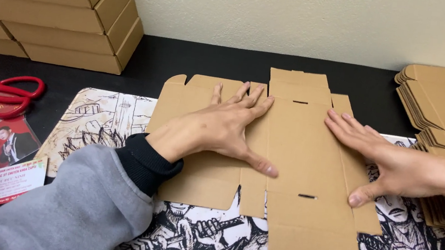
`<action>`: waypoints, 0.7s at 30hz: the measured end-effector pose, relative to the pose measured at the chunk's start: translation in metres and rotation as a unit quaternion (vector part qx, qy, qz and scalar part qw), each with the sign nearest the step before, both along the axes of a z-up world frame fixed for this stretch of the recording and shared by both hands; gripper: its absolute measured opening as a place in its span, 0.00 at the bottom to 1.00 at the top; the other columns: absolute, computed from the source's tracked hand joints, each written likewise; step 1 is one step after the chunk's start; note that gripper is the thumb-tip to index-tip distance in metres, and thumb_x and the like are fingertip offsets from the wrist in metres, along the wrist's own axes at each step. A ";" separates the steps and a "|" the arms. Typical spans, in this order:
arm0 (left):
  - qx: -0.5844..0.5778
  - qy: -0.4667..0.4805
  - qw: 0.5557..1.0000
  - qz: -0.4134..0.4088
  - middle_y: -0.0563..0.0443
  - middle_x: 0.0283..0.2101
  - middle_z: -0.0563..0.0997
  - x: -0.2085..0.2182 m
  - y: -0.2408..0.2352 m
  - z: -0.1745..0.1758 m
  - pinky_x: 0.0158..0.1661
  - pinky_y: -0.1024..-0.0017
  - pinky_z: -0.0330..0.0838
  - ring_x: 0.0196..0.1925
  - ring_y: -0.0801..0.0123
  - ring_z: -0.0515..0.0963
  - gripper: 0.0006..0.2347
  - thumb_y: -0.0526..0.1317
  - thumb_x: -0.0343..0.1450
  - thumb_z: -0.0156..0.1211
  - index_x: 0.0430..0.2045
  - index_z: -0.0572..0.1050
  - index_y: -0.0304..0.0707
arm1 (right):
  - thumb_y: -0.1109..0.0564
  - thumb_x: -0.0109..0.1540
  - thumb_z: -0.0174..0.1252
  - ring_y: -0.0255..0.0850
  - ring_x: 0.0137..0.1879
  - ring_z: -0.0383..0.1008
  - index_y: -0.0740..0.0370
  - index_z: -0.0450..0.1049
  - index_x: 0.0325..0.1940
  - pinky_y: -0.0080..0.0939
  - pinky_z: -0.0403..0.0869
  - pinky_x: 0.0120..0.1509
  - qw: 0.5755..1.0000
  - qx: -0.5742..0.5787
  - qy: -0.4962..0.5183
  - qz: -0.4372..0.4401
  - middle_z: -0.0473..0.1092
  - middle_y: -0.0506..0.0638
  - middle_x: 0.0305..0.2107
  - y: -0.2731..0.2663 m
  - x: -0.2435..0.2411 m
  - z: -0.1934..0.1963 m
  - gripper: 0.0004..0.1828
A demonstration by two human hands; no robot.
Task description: The person folds a flat cardboard box blank into a three-dimensional box. They crease the score lines, fold the side panels upward, and tuck the bottom flaps into slots to form the base. The person then folds the top flaps inward to close the box.
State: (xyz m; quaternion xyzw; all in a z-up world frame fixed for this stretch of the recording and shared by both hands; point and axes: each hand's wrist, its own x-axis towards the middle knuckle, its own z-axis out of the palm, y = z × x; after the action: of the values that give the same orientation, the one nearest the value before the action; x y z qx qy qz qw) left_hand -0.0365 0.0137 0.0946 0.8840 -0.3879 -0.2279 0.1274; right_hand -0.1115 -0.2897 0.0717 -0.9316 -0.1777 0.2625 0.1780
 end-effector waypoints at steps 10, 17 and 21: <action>-0.097 -0.084 0.989 -0.075 0.32 0.70 0.48 0.010 -0.003 -0.022 0.63 0.39 0.35 0.75 0.58 0.40 0.42 0.66 0.60 0.56 0.63 0.57 0.37 | 0.57 0.50 0.73 0.27 0.80 0.18 0.37 0.36 0.74 0.39 0.32 0.78 0.996 0.005 0.007 -0.094 0.24 0.30 0.75 -0.005 0.003 0.004 0.63; 0.005 -0.032 0.998 -0.047 0.37 0.73 0.30 -0.008 -0.005 -0.004 0.64 0.43 0.15 0.75 0.55 0.26 0.59 0.73 0.47 0.54 0.68 0.38 0.38 | 0.47 0.48 0.67 0.28 0.74 0.47 0.37 0.44 0.75 0.34 0.47 0.74 0.961 -0.025 -0.036 -0.271 0.47 0.36 0.70 0.008 0.004 0.017 0.56; -0.032 -0.025 0.998 -0.046 0.38 0.73 0.31 -0.005 -0.002 -0.007 0.64 0.44 0.14 0.75 0.56 0.28 0.58 0.72 0.47 0.55 0.68 0.41 0.38 | 0.56 0.59 0.48 0.27 0.71 0.58 0.45 0.61 0.69 0.34 0.55 0.75 0.929 0.115 -0.069 -0.345 0.61 0.35 0.67 0.018 0.002 0.024 0.31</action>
State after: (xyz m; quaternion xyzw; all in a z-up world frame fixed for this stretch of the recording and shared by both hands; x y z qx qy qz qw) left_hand -0.0413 0.0119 0.0880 0.8661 -0.4384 -0.1985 0.1350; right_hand -0.1090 -0.2721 0.0957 -0.9242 0.1139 0.0981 0.3511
